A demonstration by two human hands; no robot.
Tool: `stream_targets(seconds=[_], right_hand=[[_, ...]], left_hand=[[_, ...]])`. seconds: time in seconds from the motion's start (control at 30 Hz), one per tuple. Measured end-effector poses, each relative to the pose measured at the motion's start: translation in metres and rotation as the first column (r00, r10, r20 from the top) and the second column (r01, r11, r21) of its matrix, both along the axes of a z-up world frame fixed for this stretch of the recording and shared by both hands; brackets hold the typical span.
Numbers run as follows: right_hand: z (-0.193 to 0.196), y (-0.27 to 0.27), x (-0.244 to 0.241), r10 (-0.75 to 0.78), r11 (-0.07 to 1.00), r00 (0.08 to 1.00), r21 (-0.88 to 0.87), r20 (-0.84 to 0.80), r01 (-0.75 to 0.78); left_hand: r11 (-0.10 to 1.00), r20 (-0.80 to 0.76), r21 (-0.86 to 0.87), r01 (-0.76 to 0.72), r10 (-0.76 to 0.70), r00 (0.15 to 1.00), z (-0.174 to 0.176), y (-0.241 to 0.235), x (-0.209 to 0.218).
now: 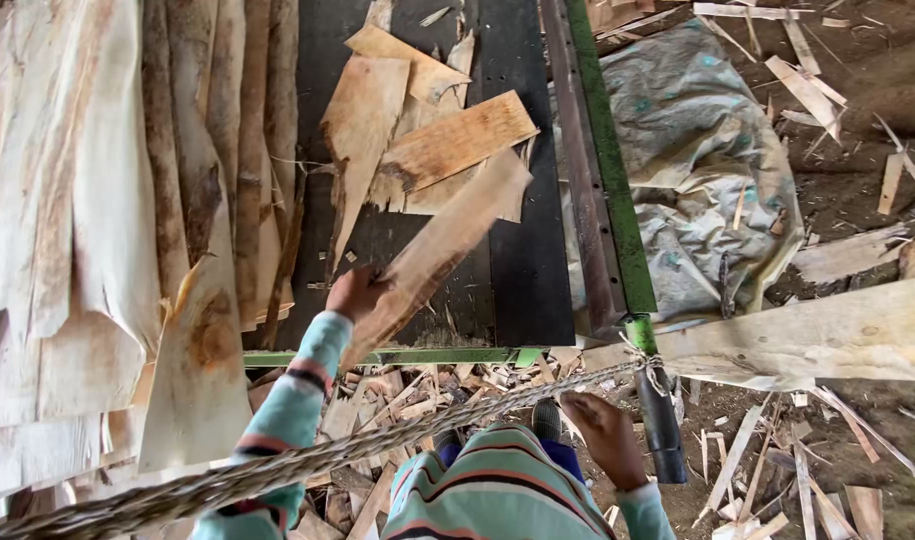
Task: Trimming and cutting thin wood sheets using a manual guillotine cutter in a workshop.
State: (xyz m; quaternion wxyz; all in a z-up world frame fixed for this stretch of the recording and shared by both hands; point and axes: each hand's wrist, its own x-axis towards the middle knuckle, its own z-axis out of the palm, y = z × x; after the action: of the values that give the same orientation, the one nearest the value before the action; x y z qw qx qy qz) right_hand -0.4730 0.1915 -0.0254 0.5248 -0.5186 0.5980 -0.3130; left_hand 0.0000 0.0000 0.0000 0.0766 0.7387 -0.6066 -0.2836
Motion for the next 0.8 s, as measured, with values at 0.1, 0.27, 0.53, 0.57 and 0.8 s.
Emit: stream_targets(seconds=[0.1, 0.27, 0.53, 0.57, 0.8], right_hand=[[-0.028, -0.022, 0.022, 0.259, 0.964, 0.788, 0.203, -0.559, -0.173], [-0.032, -0.06, 0.086, 0.045, 0.944, 0.988, -0.317, -0.145, -0.09], [-0.031, -0.228, 0.182, -0.123, 0.807, 0.906, -0.572, -0.405, -0.146], [-0.026, -0.25, 0.193, -0.162, 0.831, 0.862, -0.537, -0.48, -0.144], [-0.047, -0.337, 0.231, -0.312, 0.817, 0.589, -0.528, -0.745, -0.234]], left_hand=[[0.954, -0.359, -0.033, -0.298, 0.267, 0.894, -0.009, 0.035, 0.018], [0.856, -0.865, -0.002, -0.518, 0.258, 0.43, -0.04, 0.039, 0.026], [0.62, -0.935, -0.107, -0.777, 0.202, 0.29, 0.06, 0.12, 0.012], [0.591, -0.932, -0.097, -0.801, 0.228, 0.281, 0.062, 0.138, 0.019], [0.454, -0.87, -0.026, -0.89, 0.428, 0.243, 0.053, 0.231, 0.058]])
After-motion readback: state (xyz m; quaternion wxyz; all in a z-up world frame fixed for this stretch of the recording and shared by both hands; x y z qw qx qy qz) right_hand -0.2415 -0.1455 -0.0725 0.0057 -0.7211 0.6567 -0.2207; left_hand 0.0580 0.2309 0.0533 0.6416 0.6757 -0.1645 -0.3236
